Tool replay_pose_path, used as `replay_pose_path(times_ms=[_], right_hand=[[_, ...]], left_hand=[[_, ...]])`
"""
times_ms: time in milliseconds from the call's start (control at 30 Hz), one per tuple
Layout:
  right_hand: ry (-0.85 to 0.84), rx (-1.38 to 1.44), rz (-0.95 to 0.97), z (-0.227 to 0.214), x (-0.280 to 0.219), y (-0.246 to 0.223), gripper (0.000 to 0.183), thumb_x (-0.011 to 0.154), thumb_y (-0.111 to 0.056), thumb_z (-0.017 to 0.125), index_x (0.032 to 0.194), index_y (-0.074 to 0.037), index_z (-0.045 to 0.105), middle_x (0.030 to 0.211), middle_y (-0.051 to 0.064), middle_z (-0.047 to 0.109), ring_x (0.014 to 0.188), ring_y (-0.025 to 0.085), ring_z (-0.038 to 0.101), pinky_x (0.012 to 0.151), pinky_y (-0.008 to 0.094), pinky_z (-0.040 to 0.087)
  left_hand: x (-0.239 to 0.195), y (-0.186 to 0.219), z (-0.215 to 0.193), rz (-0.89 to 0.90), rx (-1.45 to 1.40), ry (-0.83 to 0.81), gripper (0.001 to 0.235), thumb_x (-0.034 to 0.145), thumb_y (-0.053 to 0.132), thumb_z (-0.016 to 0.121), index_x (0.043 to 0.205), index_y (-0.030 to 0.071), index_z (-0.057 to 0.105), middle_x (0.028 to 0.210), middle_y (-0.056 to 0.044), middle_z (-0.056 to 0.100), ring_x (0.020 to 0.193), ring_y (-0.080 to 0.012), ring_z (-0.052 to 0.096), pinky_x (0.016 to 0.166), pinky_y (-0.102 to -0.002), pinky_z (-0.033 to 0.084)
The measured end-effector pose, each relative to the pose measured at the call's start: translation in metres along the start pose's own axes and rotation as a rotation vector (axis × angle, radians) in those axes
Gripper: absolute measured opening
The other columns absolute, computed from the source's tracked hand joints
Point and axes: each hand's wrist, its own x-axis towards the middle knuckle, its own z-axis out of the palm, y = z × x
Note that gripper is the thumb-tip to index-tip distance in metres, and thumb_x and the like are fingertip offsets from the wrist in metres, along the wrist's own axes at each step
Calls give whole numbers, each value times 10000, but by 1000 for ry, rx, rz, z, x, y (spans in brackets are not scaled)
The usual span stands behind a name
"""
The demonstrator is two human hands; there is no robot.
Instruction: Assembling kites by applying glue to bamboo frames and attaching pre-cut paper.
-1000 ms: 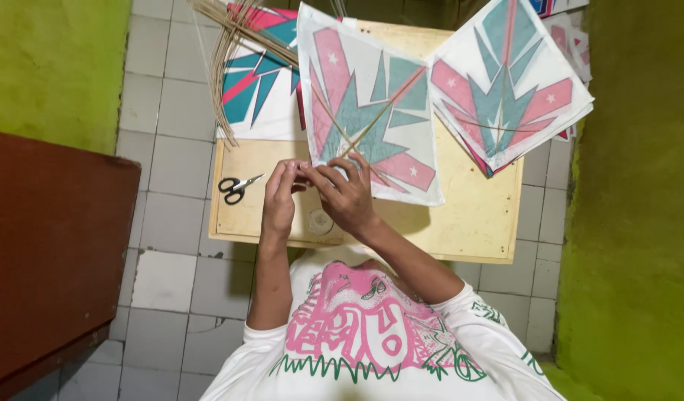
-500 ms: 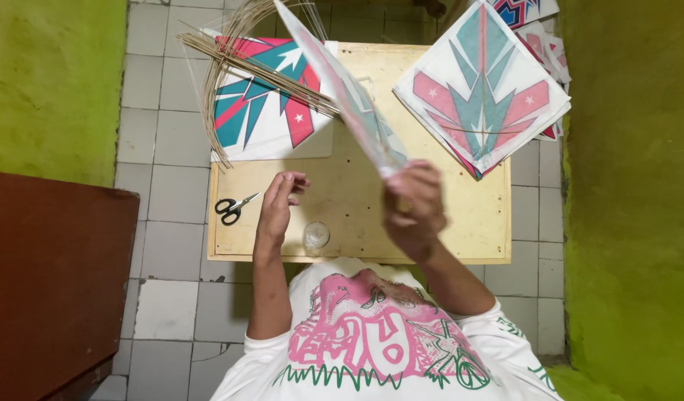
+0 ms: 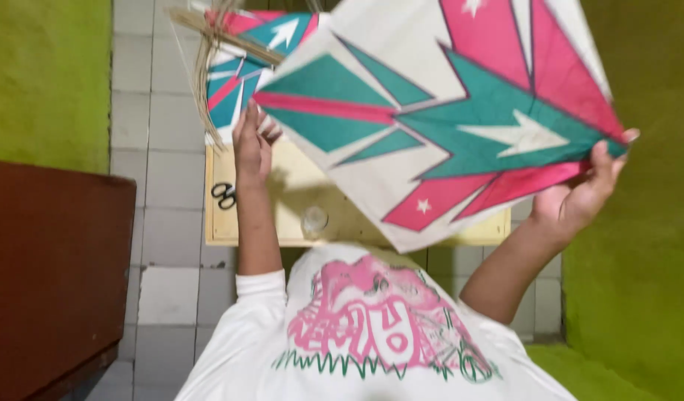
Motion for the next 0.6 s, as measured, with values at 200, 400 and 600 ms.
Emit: replay_pose_path(times_ms=[200, 400, 600], right_hand=[[408, 243, 316, -12, -22, 12, 329, 807, -33, 786, 1133, -21, 745, 1224, 183, 757, 1207, 321, 698, 1232, 480, 507], [407, 227, 363, -119, -33, 40, 490, 889, -126, 780, 1343, 9, 651, 1412, 247, 668, 1347, 422, 647, 1196, 681, 451], [519, 303, 371, -144, -63, 54, 348, 899, -18, 774, 1236, 12, 692, 1379, 260, 652, 1344, 439, 606, 1227, 673, 387]], left_hand=[[5, -37, 13, -48, -258, -159, 189, 891, 218, 786, 798, 132, 645, 688, 44, 474, 781, -166, 620, 778, -362, 605], [26, -70, 24, -66, -160, -120, 99, 891, 155, 810, 923, 73, 764, 932, -164, 737, 886, -317, 775, 830, -435, 664], [54, -93, 52, -134, -137, -145, 62, 869, 123, 803, 869, 70, 769, 888, -137, 759, 841, -305, 779, 871, -481, 665]])
